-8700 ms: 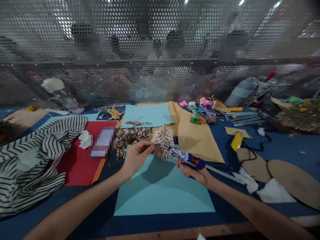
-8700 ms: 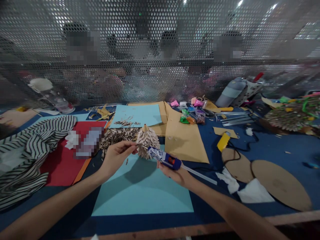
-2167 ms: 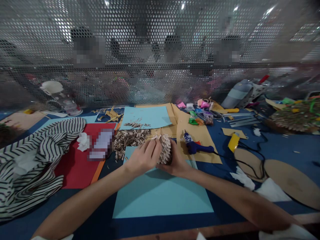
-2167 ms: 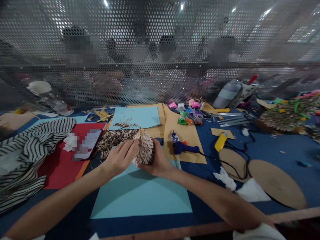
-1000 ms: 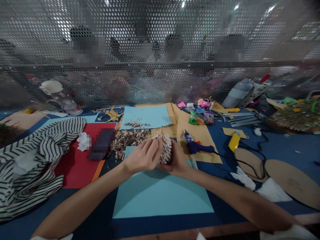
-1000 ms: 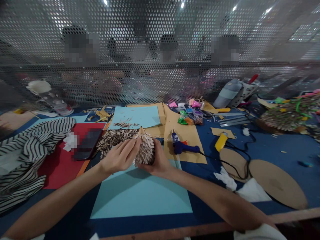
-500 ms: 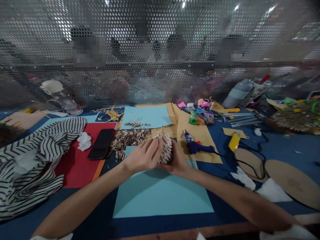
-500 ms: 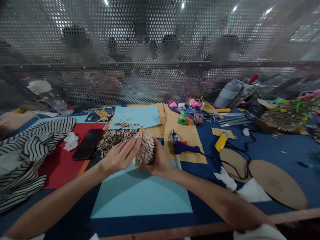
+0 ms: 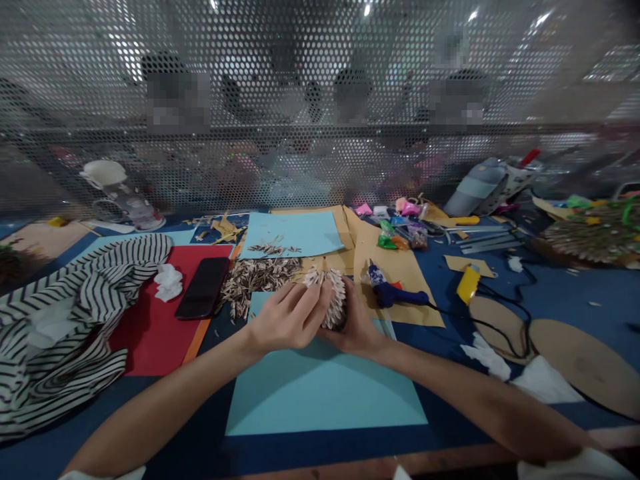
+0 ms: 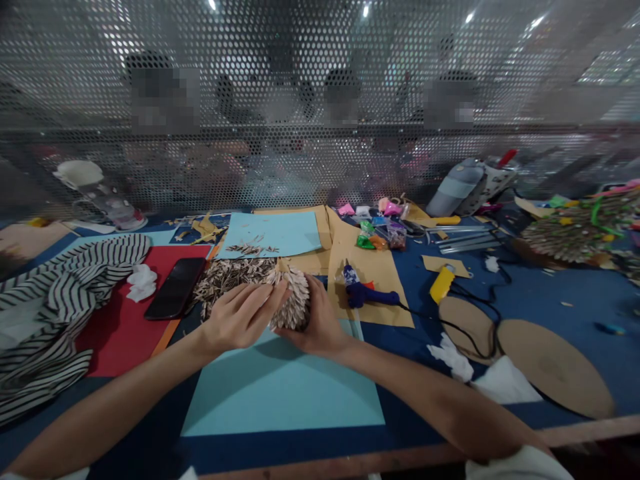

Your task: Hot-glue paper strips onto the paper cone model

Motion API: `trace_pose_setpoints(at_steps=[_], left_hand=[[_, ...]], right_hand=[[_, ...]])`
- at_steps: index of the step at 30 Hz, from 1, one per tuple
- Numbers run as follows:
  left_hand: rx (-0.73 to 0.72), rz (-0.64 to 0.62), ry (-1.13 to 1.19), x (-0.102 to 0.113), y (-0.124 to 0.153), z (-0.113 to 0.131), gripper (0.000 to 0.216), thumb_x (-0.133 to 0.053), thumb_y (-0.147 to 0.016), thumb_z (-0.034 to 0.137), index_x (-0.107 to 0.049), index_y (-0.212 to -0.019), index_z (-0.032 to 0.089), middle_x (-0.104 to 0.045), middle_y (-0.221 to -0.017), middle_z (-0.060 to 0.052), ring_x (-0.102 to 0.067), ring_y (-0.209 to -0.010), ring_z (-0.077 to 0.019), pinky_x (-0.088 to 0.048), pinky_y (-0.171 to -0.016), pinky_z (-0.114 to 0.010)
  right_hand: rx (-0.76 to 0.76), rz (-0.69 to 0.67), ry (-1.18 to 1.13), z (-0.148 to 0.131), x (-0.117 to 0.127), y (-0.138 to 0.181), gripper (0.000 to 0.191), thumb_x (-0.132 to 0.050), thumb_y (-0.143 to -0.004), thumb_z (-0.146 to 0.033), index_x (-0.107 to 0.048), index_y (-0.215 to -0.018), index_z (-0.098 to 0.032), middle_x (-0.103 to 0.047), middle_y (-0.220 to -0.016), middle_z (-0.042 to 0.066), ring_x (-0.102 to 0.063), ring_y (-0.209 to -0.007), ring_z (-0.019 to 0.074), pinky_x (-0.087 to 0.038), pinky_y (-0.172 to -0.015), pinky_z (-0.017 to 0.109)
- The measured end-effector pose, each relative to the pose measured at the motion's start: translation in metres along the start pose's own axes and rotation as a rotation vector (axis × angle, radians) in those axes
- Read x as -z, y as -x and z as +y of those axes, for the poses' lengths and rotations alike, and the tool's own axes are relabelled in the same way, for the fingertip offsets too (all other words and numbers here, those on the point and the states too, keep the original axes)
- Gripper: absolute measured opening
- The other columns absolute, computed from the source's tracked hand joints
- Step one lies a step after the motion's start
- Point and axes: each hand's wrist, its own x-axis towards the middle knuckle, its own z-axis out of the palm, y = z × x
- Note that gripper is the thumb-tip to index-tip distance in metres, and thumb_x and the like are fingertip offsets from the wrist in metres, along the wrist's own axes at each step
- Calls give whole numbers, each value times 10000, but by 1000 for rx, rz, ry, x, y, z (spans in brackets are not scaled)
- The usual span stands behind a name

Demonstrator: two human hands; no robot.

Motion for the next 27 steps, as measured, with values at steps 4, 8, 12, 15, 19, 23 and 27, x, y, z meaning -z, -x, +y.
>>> trace_pose_setpoints(at_steps=[4,8,12,15,19,23,27], left_hand=[[11,-5,24,0,-1,1,292,-671,-783,176,-618,-1052,77,-647,-816,-86,-632,-677,-155,-537,-581,-285],[63,60,99,-1,-4,-2,272,-672,-784,196,-611,-1021,77,-661,-758,-56,-637,-655,-136,-557,-619,-269],[182,125,227,-6,0,-5,262,-668,-766,163,-585,-1003,86,-675,-786,-68,-660,-714,-151,-556,-662,-264],[236,105,257,-11,5,-7,282,-662,-764,144,-567,-1027,104,-680,-827,-81,-666,-767,-167,-556,-694,-275],[269,64,275,-15,8,-9,277,-649,-780,140,-556,-1040,121,-678,-855,-86,-660,-808,-172,-555,-745,-294],[272,64,286,-17,7,-10,259,-644,-788,148,-555,-1031,136,-672,-870,-88,-654,-855,-186,-553,-779,-320],[273,51,290,-19,7,-10,271,-648,-786,147,-552,-1039,134,-671,-895,-96,-650,-887,-196,-549,-802,-334]], right_hand=[[-14,-16,-8,0,0,0,1039,-769,-624,-432,-134,-1419,-223,-363,-1361,194,-380,-1262,402,-354,-1033,578],[-10,-39,-90,0,1,-3,1051,-803,-579,-412,-174,-1395,-207,-374,-1347,178,-393,-1252,376,-345,-1053,538],[-27,-54,-229,-1,2,-5,1009,-809,-575,-367,-205,-1373,-237,-409,-1326,157,-435,-1219,356,-372,-1029,526],[-58,-44,-316,-1,3,-7,957,-810,-576,-353,-251,-1346,-251,-421,-1320,147,-444,-1214,351,-385,-1013,533],[-69,-37,-375,-2,4,-8,961,-790,-610,-372,-207,-1363,-241,-379,-1368,163,-403,-1268,354,-364,-1029,539],[-75,-18,-399,-1,4,-8,985,-789,-610,-396,-178,-1367,-243,-369,-1376,166,-389,-1281,352,-348,-1041,537],[-77,5,-423,0,3,-6,926,-781,-612,-414,-227,-1332,-235,-417,-1320,155,-436,-1233,342,-380,-1018,523]])
